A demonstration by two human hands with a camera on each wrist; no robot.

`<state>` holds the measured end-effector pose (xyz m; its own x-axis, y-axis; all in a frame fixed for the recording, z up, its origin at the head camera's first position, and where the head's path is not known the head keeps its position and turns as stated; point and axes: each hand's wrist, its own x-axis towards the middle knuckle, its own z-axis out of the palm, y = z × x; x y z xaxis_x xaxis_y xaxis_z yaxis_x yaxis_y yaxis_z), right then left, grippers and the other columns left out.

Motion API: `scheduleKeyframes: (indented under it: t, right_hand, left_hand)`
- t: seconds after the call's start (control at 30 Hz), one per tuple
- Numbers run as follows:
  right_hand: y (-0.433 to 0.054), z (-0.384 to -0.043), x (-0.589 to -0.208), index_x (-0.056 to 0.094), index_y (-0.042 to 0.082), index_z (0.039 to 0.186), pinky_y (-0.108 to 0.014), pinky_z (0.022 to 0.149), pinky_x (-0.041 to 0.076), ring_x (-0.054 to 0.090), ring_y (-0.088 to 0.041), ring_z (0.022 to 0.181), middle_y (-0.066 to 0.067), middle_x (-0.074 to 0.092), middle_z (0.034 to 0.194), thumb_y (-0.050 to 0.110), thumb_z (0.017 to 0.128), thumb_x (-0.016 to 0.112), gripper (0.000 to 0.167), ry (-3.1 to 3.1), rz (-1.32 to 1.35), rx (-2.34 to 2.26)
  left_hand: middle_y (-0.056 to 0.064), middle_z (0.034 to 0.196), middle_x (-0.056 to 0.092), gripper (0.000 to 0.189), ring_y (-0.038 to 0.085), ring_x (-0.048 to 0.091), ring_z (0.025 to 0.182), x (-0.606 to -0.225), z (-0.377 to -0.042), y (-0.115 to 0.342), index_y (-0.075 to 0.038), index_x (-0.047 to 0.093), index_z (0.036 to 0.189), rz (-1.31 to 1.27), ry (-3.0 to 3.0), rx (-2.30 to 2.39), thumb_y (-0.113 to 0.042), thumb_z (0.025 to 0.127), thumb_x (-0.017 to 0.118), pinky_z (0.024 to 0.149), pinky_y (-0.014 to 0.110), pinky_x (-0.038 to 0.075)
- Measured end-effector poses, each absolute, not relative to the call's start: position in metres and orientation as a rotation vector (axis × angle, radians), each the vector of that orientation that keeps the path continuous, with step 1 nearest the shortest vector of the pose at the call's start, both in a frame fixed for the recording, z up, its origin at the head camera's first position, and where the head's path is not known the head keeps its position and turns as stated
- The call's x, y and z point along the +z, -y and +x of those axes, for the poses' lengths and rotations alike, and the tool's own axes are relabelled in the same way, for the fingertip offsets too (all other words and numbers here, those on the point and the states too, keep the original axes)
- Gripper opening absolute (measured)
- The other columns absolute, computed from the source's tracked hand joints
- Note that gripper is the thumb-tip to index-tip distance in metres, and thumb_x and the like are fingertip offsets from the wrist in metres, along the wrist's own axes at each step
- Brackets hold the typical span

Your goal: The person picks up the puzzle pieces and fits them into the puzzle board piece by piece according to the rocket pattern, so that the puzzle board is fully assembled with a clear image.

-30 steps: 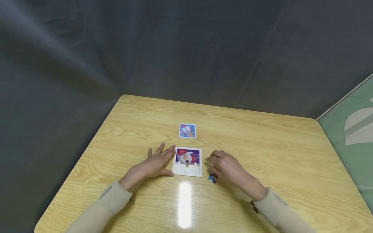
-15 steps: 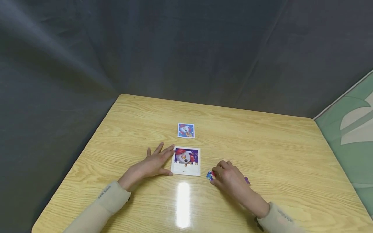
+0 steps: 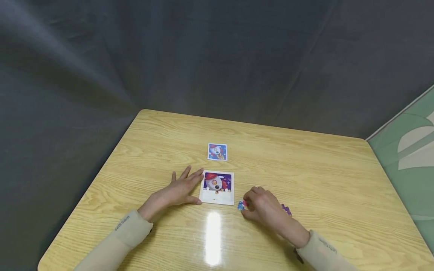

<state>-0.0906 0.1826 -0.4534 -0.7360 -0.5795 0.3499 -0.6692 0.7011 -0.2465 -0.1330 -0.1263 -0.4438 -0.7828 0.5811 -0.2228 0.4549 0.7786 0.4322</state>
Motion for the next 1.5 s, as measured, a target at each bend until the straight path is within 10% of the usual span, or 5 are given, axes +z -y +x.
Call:
scheduleKeyframes:
  t: [1.5]
  right_hand:
    - [-0.124,-0.122,-0.447,0.068,0.001,0.106,-0.034,0.083,0.050,0.056,-0.019,0.088,-0.005,0.064,0.098,0.025,0.084,0.073,0.033,2.358,1.488,0.206]
  left_hand:
    - [0.006,0.161,0.014,0.087,0.044,0.000,0.144,-0.441,-0.133,0.126,-0.007,0.029,0.152,0.787,-2.620,0.526,-0.045,0.084,0.069,0.098,0.080,0.007]
